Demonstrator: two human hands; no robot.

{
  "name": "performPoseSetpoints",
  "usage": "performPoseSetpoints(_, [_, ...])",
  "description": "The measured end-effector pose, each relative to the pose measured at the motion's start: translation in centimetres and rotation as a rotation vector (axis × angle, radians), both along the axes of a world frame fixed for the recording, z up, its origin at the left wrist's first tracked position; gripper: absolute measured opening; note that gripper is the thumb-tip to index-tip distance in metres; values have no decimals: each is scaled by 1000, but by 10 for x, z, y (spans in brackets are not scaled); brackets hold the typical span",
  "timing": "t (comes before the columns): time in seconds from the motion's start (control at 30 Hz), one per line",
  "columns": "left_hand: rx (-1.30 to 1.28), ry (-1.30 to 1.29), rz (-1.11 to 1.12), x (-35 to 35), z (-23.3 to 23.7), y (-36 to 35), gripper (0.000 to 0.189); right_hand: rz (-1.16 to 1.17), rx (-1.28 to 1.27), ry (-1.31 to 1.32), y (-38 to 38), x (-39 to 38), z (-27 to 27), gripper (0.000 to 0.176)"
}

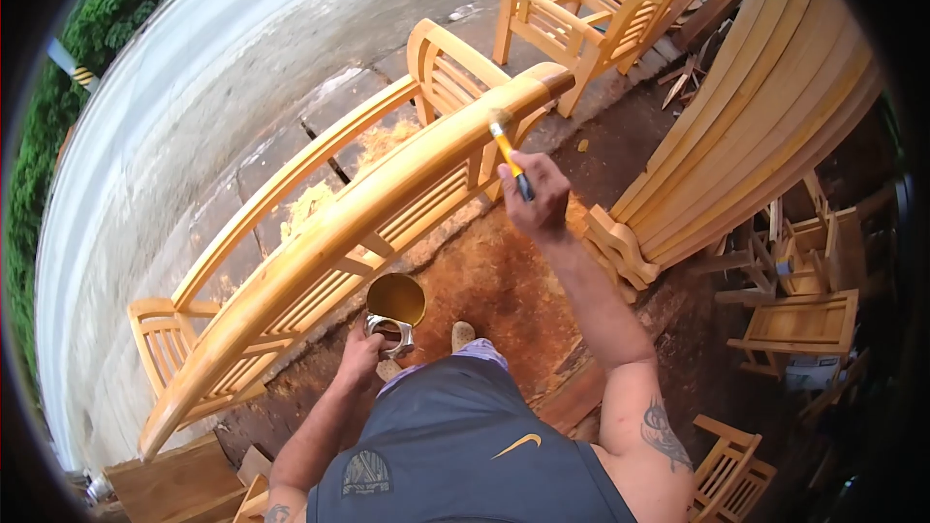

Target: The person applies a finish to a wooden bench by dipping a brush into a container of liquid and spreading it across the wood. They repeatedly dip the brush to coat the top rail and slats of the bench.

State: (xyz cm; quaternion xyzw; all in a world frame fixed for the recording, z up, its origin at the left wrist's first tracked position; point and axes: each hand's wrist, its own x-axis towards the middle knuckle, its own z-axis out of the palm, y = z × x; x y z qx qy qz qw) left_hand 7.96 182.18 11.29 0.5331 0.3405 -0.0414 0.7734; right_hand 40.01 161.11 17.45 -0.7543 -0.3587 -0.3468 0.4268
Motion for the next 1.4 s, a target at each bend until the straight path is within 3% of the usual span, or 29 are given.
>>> performPoseSetpoints(0.1, [-2,14,-6,5,6,-2,51,337,105,96,25,-60,13,14])
performPoseSetpoints(0.2, [-13,10,-18,9,6,-1,48,557,225,454,20,-77,24,11])
performPoseSetpoints(0.3, [-11,-1,-27,7,0,1,46,389,418,849,-1,-31,9,15])
performPoseSetpoints(0.33, [-5,-5,-29,7,-1,2,46,288,447,861,-12,-11,4,17])
performPoseSetpoints(0.47, [-20,9,-15,6,4,1,45,-67,570,752,-50,44,-12,21])
performPoseSetpoints(0.53, [-27,-2,-24,5,0,4,45,-198,477,571,-56,48,-7,20])
performPoseSetpoints(0.63, [-19,13,-32,5,2,3,49,-301,195,-40,-34,35,-2,17])
performPoseSetpoints(0.7, [-11,18,-23,8,11,-1,52,-74,79,81,-8,2,-14,16])
performPoseSetpoints(0.83, [-12,7,-36,9,6,0,57,369,169,199,20,-74,-8,13])
performPoseSetpoints(0.97, [-22,10,-33,10,4,-1,55,653,234,664,8,-82,7,17])
performPoseSetpoints(1.03, [-30,-2,-49,10,1,0,54,548,367,824,-4,-39,-10,18])
performPoseSetpoints(1.2, [6,20,-48,5,4,-2,52,25,701,746,-66,82,-33,23])
performPoseSetpoints(1.33, [7,38,-35,4,6,-4,50,-34,1115,802,-81,111,-47,27])
performPoseSetpoints(1.4, [4,35,-59,-1,-3,-2,51,-23,1134,852,-58,89,-61,27])
